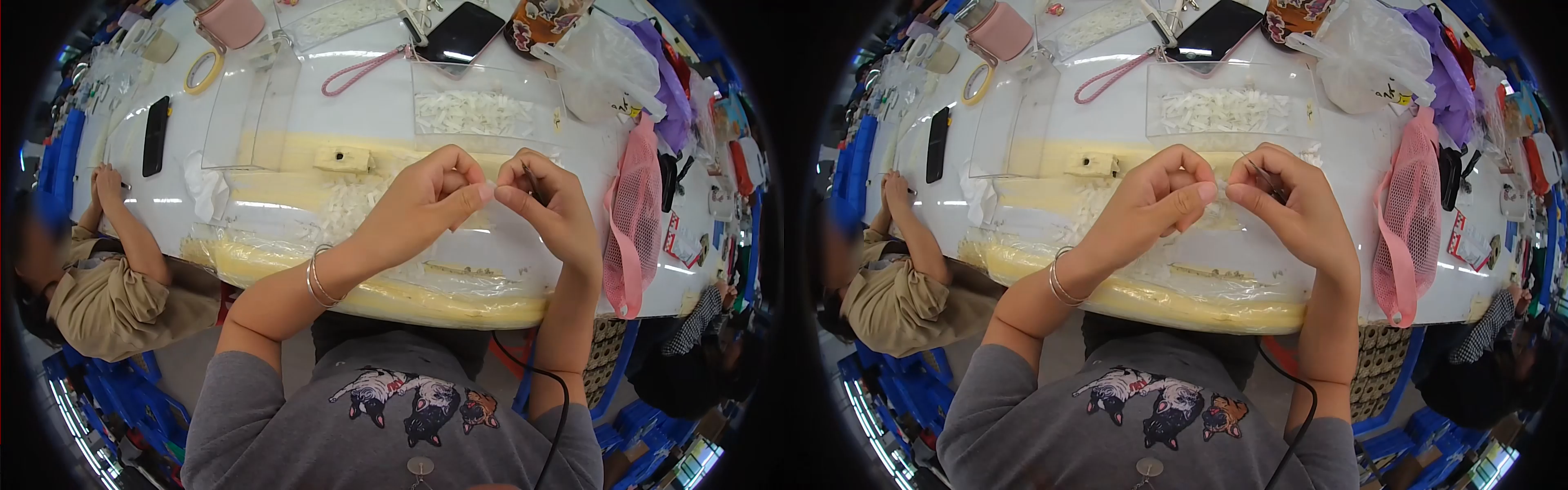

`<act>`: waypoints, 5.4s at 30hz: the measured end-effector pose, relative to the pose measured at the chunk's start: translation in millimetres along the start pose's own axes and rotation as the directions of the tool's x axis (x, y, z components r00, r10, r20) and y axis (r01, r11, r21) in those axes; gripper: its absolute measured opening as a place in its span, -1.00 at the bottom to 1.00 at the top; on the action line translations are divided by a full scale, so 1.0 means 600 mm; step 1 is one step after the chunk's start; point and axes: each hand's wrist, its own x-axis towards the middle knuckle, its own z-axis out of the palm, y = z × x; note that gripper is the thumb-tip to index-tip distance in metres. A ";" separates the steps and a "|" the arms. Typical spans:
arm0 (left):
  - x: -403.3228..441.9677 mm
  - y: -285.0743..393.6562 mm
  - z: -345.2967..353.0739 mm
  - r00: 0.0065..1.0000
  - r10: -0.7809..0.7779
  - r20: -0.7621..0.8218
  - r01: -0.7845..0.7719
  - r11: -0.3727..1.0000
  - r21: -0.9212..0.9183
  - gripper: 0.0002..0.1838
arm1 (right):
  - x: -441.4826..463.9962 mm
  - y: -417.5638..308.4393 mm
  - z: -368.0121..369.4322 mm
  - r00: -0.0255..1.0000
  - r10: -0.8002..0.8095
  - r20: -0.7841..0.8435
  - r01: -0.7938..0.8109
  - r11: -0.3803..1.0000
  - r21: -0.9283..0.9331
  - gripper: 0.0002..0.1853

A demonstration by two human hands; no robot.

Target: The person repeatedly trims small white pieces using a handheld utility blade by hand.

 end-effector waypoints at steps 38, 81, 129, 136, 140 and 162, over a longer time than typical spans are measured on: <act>-0.003 -0.010 -0.010 0.966 0.003 0.260 0.165 0.764 -0.623 -0.86 | 0.005 0.004 0.073 0.711 -0.635 -0.302 0.498 0.758 -0.421 -0.72; -0.007 -0.009 -0.025 0.963 0.057 0.263 0.140 0.730 -0.669 -0.89 | 0.000 -0.011 0.051 0.818 -0.573 -0.056 0.513 0.769 -0.381 -0.52; -0.008 -0.005 -0.008 0.979 0.035 0.200 0.055 0.902 -0.428 -0.84 | -0.006 -0.001 0.073 0.879 -0.278 -0.387 0.294 0.956 -0.019 -0.91; 0.004 -0.003 -0.030 0.944 0.091 0.316 0.157 0.720 -0.676 -0.86 | -0.013 -0.012 -0.018 0.997 0.074 0.019 -0.063 0.941 -0.333 -0.77; 0.013 -0.020 -0.041 0.932 0.108 0.345 0.199 0.642 -0.740 -0.80 | -0.015 0.004 -0.015 0.987 0.154 0.050 -0.096 0.806 -0.585 -0.74; 0.005 -0.011 -0.030 0.985 -0.096 0.144 0.172 0.643 -0.746 -0.76 | -0.017 0.004 0.003 0.989 0.118 0.090 -0.044 0.810 -0.585 -0.82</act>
